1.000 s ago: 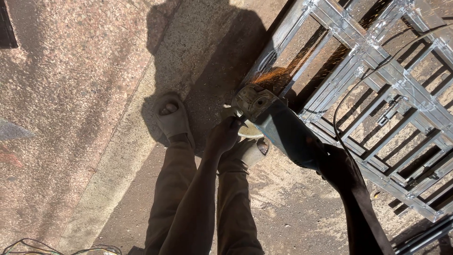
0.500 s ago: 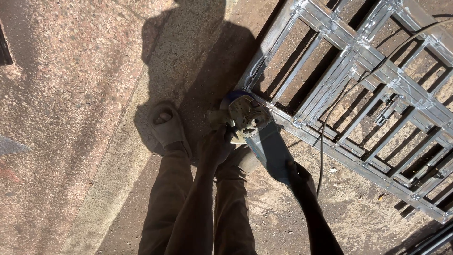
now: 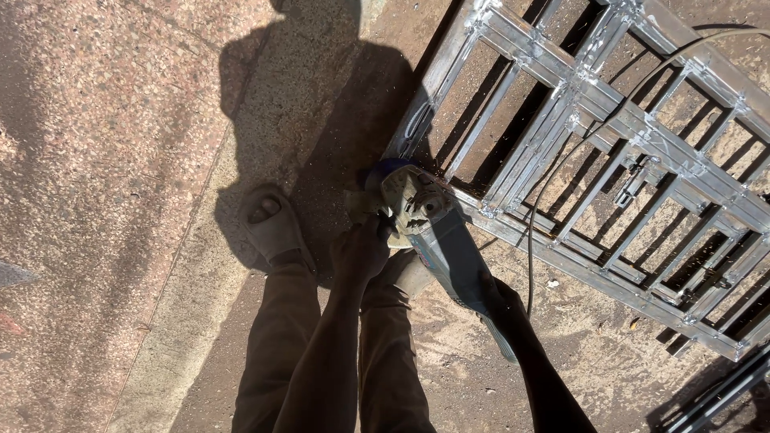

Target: The person uses an angle grinder to smooth and grind the welded joints of a rectangular metal frame lying on a concrete floor. Sparks are visible as the grinder moves along the frame's edges and crossbars.

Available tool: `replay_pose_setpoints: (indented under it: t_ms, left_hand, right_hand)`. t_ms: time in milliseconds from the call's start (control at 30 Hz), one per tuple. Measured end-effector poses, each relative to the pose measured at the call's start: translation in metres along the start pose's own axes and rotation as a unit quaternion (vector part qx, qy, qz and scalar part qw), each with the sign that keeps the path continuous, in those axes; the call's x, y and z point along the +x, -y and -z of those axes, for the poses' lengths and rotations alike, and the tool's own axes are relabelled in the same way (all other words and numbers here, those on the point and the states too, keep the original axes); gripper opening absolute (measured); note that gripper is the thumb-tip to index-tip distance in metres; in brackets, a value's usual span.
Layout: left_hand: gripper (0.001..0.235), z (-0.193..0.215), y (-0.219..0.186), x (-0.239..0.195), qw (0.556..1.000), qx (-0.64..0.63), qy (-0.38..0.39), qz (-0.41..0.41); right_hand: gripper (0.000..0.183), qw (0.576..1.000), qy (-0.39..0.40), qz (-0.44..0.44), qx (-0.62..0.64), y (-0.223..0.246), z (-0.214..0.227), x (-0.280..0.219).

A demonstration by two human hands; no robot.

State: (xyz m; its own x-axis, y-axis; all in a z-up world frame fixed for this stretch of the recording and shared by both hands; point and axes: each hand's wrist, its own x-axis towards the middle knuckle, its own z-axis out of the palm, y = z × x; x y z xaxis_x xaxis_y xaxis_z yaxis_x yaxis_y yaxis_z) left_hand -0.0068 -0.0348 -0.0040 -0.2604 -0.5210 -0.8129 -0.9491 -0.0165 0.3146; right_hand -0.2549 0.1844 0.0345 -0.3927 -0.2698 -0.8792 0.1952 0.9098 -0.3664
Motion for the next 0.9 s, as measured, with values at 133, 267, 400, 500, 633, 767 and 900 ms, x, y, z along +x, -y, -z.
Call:
replay_pose_setpoints:
  t_ms: [133, 267, 400, 500, 633, 767, 900]
  left_hand:
    - [0.046, -0.005, 0.001, 0.02, 0.999, -0.002, -0.032, -0.034]
    - [0.041, 0.02, 0.001, 0.002, 0.999, -0.042, 0.031, -0.01]
    - [0.037, 0.01, 0.01, -0.014, 0.996, -0.078, 0.014, 0.042]
    - [0.034, 0.005, 0.023, -0.004, 0.995, -0.097, -0.024, -0.01]
    - [0.032, -0.005, 0.027, -0.012, 0.995, -0.097, -0.013, 0.0]
    - [0.03, -0.014, 0.028, 0.0, 0.995, -0.02, -0.093, -0.016]
    - [0.034, -0.001, 0.028, 0.024, 0.995, -0.001, -0.035, -0.095]
  right_hand:
    - [0.047, 0.999, -0.032, -0.039, 0.013, 0.015, -0.012, -0.02]
    - [0.051, 0.99, -0.048, -0.074, -0.109, 0.093, -0.032, -0.067]
    - [0.057, 0.965, -0.052, -0.1, -0.236, 0.126, -0.04, -0.08]
    - [0.061, 0.96, -0.05, -0.087, -0.262, 0.1, -0.044, -0.063]
    - [0.053, 0.973, -0.01, -0.059, -0.222, 0.084, -0.035, -0.052]
    - [0.056, 0.986, -0.013, -0.073, -0.147, 0.076, -0.043, -0.057]
    - [0.062, 0.99, -0.069, -0.099, -0.08, 0.076, -0.072, -0.089]
